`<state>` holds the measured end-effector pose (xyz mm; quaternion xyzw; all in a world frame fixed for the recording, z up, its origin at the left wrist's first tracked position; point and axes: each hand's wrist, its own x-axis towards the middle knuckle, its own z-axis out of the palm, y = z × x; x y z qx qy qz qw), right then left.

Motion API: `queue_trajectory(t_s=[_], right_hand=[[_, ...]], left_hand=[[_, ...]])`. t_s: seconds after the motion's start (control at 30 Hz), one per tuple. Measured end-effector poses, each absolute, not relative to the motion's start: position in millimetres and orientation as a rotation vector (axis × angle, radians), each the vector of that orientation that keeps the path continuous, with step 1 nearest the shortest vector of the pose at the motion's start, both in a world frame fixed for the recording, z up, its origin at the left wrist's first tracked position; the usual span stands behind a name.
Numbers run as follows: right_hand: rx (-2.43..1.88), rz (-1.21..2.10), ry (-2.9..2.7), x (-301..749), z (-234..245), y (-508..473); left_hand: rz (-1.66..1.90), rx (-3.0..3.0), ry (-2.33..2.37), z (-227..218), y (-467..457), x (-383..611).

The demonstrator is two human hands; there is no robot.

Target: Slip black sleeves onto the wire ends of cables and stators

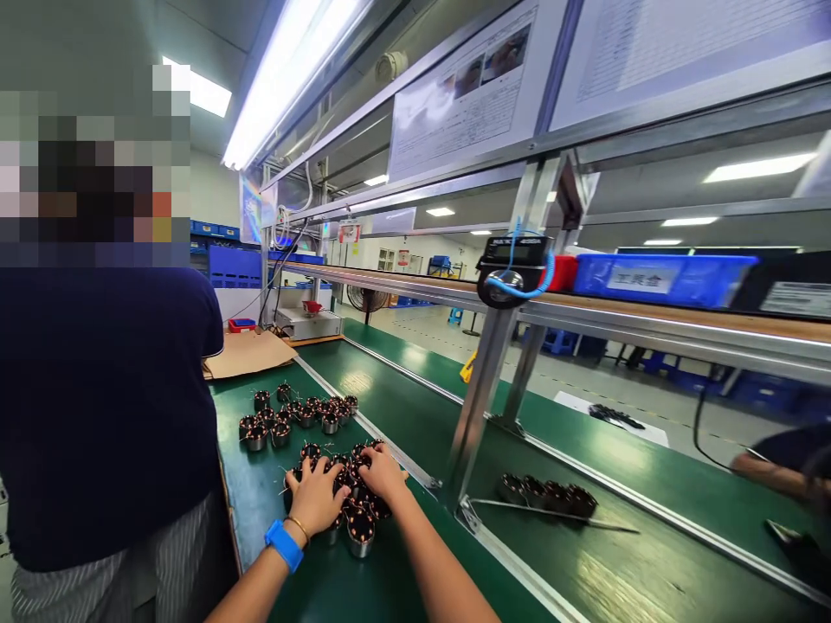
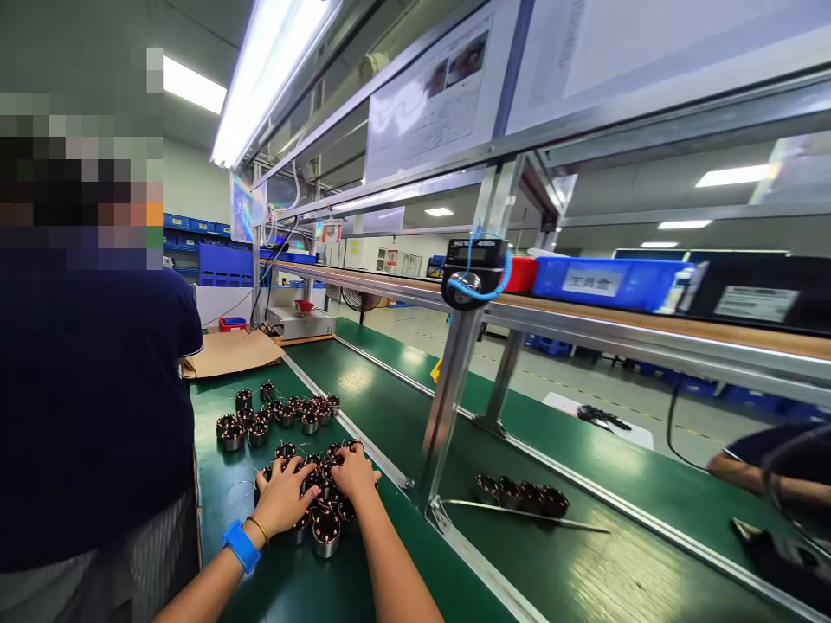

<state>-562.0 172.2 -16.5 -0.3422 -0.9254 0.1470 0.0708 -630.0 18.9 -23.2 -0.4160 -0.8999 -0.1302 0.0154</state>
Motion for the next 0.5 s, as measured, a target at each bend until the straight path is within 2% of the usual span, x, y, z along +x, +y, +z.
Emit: queue_trajectory(t_s=[0.27,0.5], right_hand=[[-1.295,0.562,-2.660,-451,-8,121],[-1.492,0.532,-2.536,-350,-11,85]], left_hand=[[-0.351,-1.508,-2.713,-24,-15,-555],[-0.290,-1.662,-2.638,-23,-39,-486]])
